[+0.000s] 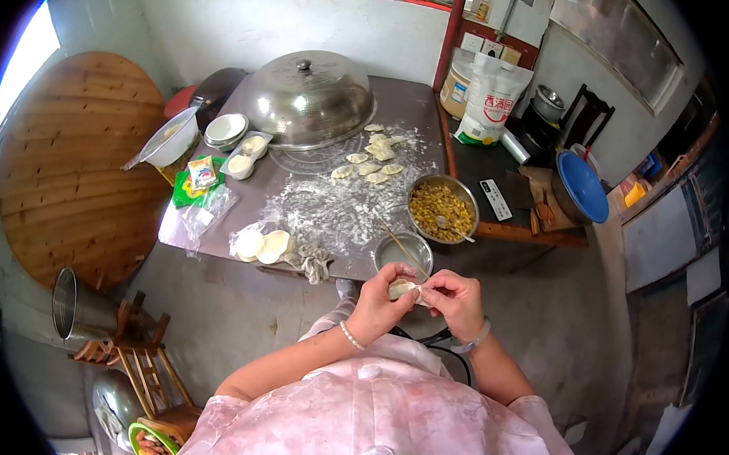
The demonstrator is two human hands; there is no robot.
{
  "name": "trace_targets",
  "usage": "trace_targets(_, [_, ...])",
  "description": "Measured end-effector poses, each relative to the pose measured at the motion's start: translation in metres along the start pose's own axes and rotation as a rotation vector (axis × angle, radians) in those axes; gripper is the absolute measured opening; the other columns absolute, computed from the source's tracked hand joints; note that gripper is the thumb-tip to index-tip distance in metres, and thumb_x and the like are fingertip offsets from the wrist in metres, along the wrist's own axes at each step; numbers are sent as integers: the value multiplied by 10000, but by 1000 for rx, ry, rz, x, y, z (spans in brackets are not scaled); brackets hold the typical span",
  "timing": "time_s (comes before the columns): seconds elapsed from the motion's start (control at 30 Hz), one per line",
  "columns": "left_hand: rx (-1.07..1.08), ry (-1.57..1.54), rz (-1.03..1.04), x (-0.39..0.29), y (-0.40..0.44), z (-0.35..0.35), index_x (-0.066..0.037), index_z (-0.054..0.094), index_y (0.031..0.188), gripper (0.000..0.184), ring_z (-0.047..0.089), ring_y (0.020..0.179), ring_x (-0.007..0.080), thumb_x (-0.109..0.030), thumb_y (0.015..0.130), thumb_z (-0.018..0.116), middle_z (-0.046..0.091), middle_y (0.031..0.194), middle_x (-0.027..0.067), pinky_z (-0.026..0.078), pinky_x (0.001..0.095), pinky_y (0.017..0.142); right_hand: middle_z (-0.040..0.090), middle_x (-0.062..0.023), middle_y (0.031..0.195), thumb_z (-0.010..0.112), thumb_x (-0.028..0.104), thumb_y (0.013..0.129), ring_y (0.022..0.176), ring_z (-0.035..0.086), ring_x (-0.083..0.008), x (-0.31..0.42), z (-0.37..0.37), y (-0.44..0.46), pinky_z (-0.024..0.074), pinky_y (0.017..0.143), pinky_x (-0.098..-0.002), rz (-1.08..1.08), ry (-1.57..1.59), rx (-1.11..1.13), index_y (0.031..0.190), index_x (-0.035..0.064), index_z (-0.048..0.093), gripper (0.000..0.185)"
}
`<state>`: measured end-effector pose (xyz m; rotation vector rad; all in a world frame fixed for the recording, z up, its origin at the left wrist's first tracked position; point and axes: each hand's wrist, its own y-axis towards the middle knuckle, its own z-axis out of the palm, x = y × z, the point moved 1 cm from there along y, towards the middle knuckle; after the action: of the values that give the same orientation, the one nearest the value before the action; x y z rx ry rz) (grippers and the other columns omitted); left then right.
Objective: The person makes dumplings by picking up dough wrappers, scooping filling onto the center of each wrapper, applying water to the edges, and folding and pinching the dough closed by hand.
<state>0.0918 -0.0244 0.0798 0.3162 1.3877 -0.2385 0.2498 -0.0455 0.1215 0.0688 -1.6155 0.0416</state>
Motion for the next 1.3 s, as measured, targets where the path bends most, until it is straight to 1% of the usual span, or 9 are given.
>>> trace_targets(0.17, [14, -122, -23, 0, -2, 0, -21, 461, 1158, 354, 587, 865, 109, 25, 832, 591, 591, 1008, 64, 547, 254, 710, 581, -44, 805, 638, -1, 803, 571, 536, -80, -10, -3, -3, 429, 482, -192, -129, -19, -84, 810, -42, 655, 44])
trace_targets(0.27, [9, -120, -53, -4, -2, -1, -20, 462, 1159, 363, 588, 864, 109, 33, 826, 596, 589, 1011, 64, 545, 247, 701, 578, -29, 800, 629, -14, 806, 588, 528, -53, -7, -2, -3, 407, 499, -179, -96, -36, -47, 830, -36, 658, 43])
trace_targets(0.37, [-14, -102, -97, -7, -3, -1, -21, 466, 1158, 360, 588, 862, 108, 35, 827, 596, 586, 1007, 61, 545, 244, 697, 583, -23, 813, 641, -2, 803, 619, 526, -50, -3, 0, -3, 410, 525, -176, -17, 114, -153, 838, -30, 660, 50])
trace_targets(0.57, [-6, -107, -58, -5, -2, 0, -20, 472, 1156, 347, 585, 854, 103, 31, 834, 589, 588, 997, 59, 543, 241, 686, 599, -21, 816, 667, 17, 770, 668, 536, -54, -6, 2, 0, 417, 559, -175, -182, -185, -71, 831, -21, 658, 72])
trace_targets(0.8, [-14, -189, -129, -5, -2, -2, 7, 519, 1045, 197, 579, 813, 89, -16, 859, 580, 586, 951, 57, 532, 230, 671, 608, -29, 811, 671, 9, 758, 653, 542, -65, -10, 1, 1, 417, 546, -190, -244, -154, -113, 806, -15, 657, 56])
trace_targets(0.9, [-2, -132, -135, -4, -2, -2, 11, 537, 1007, 159, 584, 831, 90, 5, 854, 581, 589, 969, 52, 542, 232, 671, 588, -27, 815, 664, -16, 760, 684, 526, -58, 3, 5, -3, 420, 601, -184, -212, -198, -59, 805, -23, 651, 48])
trace_targets(1.0, [12, -42, -94, -1, -2, 1, 16, 537, 998, 148, 585, 834, 86, 2, 857, 580, 587, 962, 50, 544, 226, 674, 585, -19, 801, 666, -14, 760, 675, 517, -50, -11, 4, -2, 412, 588, -182, -9, -13, -102, 802, -23, 651, 46])
trace_targets(1.07, [24, -28, -67, -1, -2, 1, 21, 538, 986, 137, 586, 838, 86, 0, 858, 581, 586, 965, 54, 546, 225, 678, 588, -4, 765, 677, 0, 749, 646, 508, -37, -4, 4, -1, 404, 561, -179, -106, -132, -90, 809, -21, 656, 67])
trace_targets(1.3, [62, -18, -6, -8, -1, 5, 2, 433, 1166, 363, 586, 880, 112, 47, 832, 568, 570, 1027, 82, 542, 237, 708, 582, 8, 754, 663, 9, 766, 646, 505, -25, -4, 3, -5, 406, 568, -176, -127, -95, -82, 817, -32, 653, 65])
